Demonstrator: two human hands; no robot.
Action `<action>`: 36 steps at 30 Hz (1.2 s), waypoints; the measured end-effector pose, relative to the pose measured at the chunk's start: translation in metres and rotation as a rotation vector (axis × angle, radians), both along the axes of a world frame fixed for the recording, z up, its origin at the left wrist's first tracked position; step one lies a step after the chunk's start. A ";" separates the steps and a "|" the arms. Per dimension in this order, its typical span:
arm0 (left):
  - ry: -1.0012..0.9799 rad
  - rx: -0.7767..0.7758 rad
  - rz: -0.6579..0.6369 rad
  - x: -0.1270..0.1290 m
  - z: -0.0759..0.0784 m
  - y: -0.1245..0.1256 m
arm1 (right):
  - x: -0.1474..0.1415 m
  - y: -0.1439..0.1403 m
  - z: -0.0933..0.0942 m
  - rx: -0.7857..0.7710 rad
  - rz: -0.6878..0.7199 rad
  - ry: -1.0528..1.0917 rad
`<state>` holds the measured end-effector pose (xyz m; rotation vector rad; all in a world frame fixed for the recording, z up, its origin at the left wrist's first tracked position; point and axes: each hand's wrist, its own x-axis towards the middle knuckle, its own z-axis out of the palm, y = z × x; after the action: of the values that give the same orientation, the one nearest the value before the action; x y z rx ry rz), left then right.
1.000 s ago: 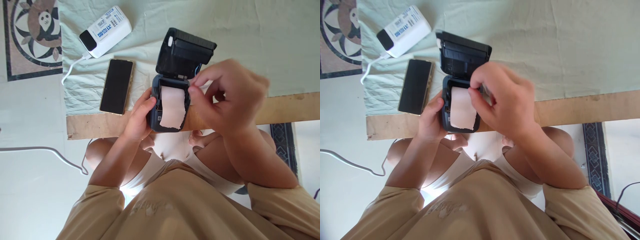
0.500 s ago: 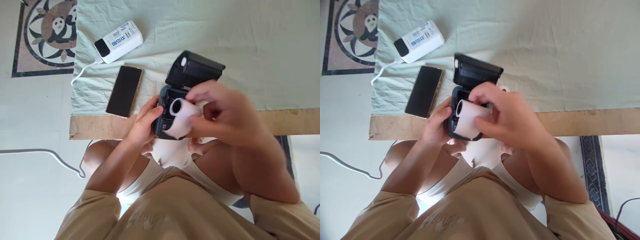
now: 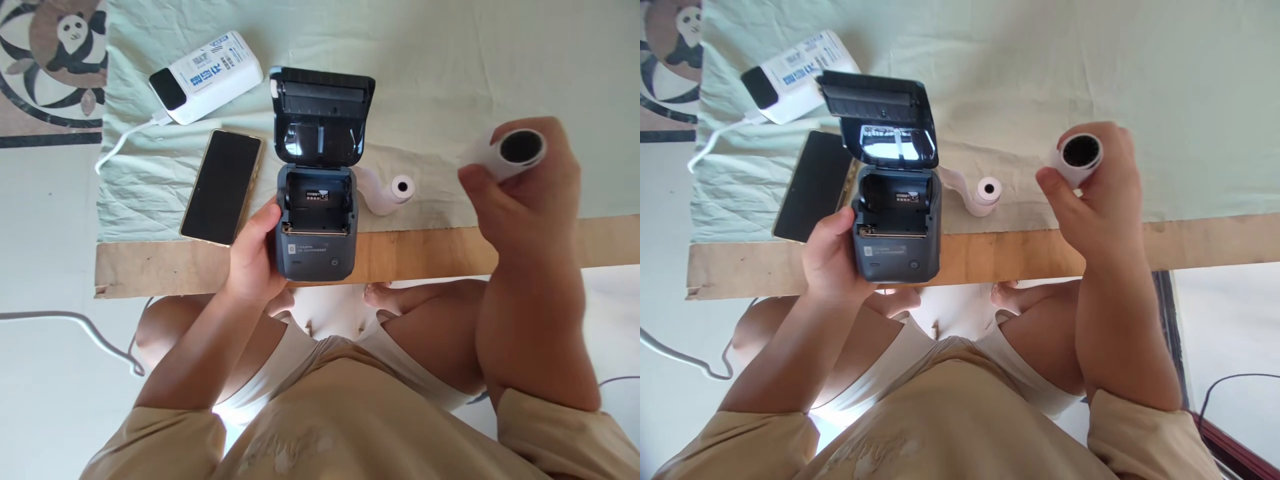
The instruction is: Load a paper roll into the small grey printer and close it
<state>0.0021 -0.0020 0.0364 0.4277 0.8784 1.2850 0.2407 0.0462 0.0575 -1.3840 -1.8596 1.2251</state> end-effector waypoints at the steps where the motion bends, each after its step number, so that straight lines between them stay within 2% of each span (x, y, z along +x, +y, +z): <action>1: -0.001 0.020 0.001 0.000 -0.001 0.000 | 0.004 0.000 -0.005 0.031 0.007 -0.014; 4: 0.025 0.033 -0.005 0.000 -0.005 -0.001 | 0.035 -0.002 -0.015 0.137 -0.028 -0.117; 7: 0.066 0.048 -0.004 0.000 -0.009 -0.002 | 0.064 -0.011 -0.012 0.356 -0.257 -0.358; 9: 0.089 0.052 -0.007 0.001 -0.010 -0.001 | 0.067 -0.022 -0.004 0.576 -0.378 -0.451; 10: 0.097 0.048 -0.008 0.001 -0.010 -0.001 | 0.063 -0.027 -0.001 0.665 -0.384 -0.446; 11: 0.106 0.040 -0.003 0.001 -0.009 -0.001 | 0.056 -0.032 0.001 0.727 -0.343 -0.398; 12: 0.118 0.032 0.006 0.002 -0.009 -0.001 | 0.046 -0.035 0.000 0.720 -0.276 -0.344; 15: 0.155 0.026 0.039 0.002 -0.007 -0.001 | 0.013 -0.036 -0.019 0.597 -0.101 -0.287; 18: 0.172 0.044 0.055 0.001 -0.009 0.000 | -0.006 -0.027 -0.046 0.486 -0.084 -0.327; 21: 0.168 0.073 0.042 -0.001 -0.011 -0.001 | -0.008 -0.020 -0.056 0.456 -0.117 -0.327; 25: 0.113 0.045 0.009 0.000 -0.005 -0.004 | -0.004 -0.018 -0.042 0.298 -0.190 -0.102; 29: 0.106 0.007 0.033 0.001 -0.001 -0.005 | -0.007 -0.018 -0.025 -0.028 -0.399 0.337; 32: 0.185 -0.025 0.059 0.001 -0.002 -0.004 | -0.011 -0.017 -0.021 -0.228 -0.482 0.583; 36: 0.197 -0.027 0.051 0.002 -0.003 -0.003 | -0.015 -0.016 -0.019 -0.270 -0.492 0.667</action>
<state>0.0039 -0.0046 0.0332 0.5193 1.0769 1.2914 0.2262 0.0299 0.0384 -1.2442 -0.8667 1.4606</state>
